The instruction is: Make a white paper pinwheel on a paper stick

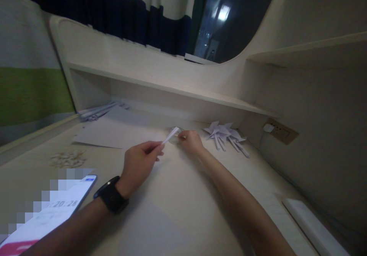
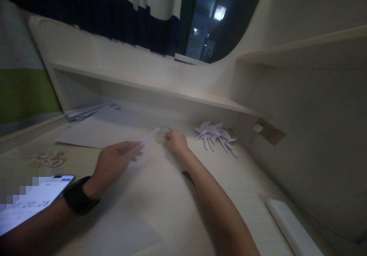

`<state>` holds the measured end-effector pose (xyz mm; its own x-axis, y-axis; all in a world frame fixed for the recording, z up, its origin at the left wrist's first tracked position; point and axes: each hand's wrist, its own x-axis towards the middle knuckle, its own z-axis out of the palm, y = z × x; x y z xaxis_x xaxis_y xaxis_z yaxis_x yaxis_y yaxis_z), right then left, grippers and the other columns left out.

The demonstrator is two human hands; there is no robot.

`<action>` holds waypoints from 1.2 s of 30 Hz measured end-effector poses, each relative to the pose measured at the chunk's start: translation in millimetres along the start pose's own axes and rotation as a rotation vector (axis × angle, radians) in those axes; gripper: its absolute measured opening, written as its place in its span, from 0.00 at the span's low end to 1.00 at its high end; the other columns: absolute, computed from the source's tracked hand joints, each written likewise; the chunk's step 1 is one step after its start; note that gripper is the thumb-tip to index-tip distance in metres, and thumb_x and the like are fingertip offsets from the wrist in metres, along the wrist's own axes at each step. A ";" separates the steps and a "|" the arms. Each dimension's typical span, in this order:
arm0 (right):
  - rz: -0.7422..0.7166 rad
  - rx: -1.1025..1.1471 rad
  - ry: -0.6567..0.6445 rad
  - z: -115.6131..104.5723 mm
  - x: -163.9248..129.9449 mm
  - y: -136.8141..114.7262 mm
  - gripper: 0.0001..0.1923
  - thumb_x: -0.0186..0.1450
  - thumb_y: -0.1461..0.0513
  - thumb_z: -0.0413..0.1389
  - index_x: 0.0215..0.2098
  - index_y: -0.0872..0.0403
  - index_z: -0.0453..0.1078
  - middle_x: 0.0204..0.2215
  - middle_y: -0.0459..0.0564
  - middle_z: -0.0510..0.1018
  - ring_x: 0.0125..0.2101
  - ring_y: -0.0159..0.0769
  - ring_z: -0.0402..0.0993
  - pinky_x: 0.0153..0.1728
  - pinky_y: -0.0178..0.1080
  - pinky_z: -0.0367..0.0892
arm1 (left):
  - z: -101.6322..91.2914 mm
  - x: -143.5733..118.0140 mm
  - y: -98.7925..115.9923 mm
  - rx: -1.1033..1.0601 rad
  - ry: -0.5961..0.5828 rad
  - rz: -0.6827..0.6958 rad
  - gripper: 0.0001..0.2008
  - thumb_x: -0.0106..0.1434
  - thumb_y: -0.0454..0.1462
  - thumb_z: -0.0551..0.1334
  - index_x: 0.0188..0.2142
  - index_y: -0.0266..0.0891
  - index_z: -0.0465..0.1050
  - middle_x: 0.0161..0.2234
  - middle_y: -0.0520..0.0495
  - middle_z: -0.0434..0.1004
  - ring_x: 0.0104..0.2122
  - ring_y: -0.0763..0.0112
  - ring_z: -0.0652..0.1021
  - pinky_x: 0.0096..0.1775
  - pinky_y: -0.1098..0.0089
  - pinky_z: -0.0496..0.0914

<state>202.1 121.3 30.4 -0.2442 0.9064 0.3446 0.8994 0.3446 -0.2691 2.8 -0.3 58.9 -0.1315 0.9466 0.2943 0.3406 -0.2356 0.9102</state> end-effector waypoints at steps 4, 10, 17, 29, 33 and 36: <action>0.007 0.007 -0.008 -2.6 -0.7 -1.9 0.09 0.59 0.64 0.56 0.36 0.52 0.77 0.35 0.50 0.81 0.38 0.39 0.75 0.37 0.33 0.64 | 0.7 1.0 -5.1 0.069 -0.052 0.015 0.13 0.59 0.44 0.61 0.34 0.38 0.79 0.25 0.50 0.80 0.22 0.69 0.78 0.28 0.70 0.72; -0.032 0.062 -0.012 -0.6 1.4 4.6 0.10 0.58 0.67 0.56 0.36 0.53 0.76 0.34 0.49 0.81 0.37 0.38 0.74 0.37 0.33 0.63 | 4.7 5.9 -9.8 0.091 -0.078 -0.019 0.14 0.58 0.45 0.61 0.35 0.37 0.78 0.25 0.49 0.80 0.22 0.68 0.78 0.28 0.69 0.72; -0.098 0.182 -0.048 6.4 7.3 21.7 0.10 0.54 0.69 0.57 0.34 0.54 0.75 0.31 0.46 0.80 0.32 0.34 0.75 0.35 0.32 0.64 | 1.6 4.8 -10.0 0.064 -0.073 0.008 0.14 0.59 0.45 0.61 0.36 0.37 0.77 0.25 0.49 0.80 0.22 0.68 0.79 0.27 0.69 0.73; -0.077 0.268 -0.011 10.8 7.2 26.3 0.19 0.48 0.72 0.58 0.38 0.55 0.73 0.33 0.46 0.79 0.34 0.33 0.74 0.35 0.31 0.65 | 3.5 3.4 -4.2 0.029 -0.089 0.024 0.11 0.58 0.42 0.61 0.34 0.36 0.76 0.26 0.48 0.79 0.24 0.68 0.79 0.26 0.71 0.73; -0.048 0.242 0.024 12.3 5.7 18.2 0.17 0.50 0.70 0.59 0.39 0.56 0.73 0.34 0.49 0.79 0.34 0.35 0.74 0.36 0.33 0.65 | 2.8 2.2 -2.7 0.020 -0.091 0.032 0.12 0.59 0.43 0.61 0.35 0.36 0.76 0.26 0.48 0.79 0.24 0.68 0.79 0.26 0.71 0.73; -0.044 0.221 0.058 14.7 3.7 11.3 0.14 0.53 0.69 0.58 0.37 0.55 0.74 0.34 0.49 0.79 0.35 0.35 0.73 0.38 0.35 0.64 | 2.2 2.3 -2.1 0.024 -0.083 0.041 0.12 0.58 0.43 0.61 0.34 0.36 0.76 0.27 0.47 0.79 0.24 0.68 0.79 0.26 0.71 0.73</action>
<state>206.1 132.1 15.4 -0.2539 0.8761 0.4099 0.7858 0.4340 -0.4408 3.8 2.9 56.9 -0.0394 0.9517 0.3046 0.3665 -0.2698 0.8904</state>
